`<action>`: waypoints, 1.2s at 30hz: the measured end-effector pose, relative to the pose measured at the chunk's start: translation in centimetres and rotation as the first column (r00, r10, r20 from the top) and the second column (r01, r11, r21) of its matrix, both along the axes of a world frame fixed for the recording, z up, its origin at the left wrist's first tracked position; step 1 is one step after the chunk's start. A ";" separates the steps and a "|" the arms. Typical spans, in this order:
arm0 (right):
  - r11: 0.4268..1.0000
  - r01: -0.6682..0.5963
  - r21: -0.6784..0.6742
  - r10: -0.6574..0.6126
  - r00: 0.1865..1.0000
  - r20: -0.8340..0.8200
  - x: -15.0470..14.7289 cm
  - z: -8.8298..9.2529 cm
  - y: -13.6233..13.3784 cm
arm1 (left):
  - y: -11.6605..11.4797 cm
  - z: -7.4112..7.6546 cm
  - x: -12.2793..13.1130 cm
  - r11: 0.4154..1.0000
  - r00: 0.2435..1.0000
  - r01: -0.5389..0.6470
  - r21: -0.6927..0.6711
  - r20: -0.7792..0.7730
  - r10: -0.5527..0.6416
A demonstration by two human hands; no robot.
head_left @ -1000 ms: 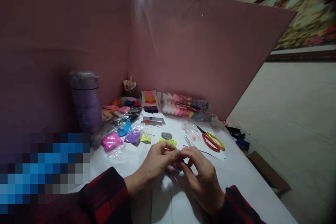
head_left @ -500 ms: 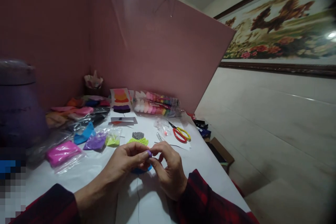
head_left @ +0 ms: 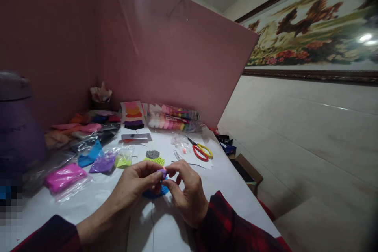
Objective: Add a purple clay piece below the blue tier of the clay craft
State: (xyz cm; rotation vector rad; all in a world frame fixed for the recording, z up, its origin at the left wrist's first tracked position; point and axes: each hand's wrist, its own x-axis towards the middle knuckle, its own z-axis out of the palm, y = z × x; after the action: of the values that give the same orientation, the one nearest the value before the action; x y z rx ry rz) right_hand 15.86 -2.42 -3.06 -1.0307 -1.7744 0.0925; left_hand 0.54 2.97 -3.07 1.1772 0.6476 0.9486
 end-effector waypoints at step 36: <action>1.000 0.021 -0.001 -0.021 0.998 0.056 0.2 0.0 0.0 | -0.3 -0.1 0.1 0.998 1.000 0.011 -0.062 0.006 -0.011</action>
State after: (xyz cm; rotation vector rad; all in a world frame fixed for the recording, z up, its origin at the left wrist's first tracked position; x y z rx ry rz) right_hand 16.04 -2.44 -3.08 -1.0623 -1.8134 0.0530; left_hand 0.67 2.64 -3.18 1.1220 0.6611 0.9161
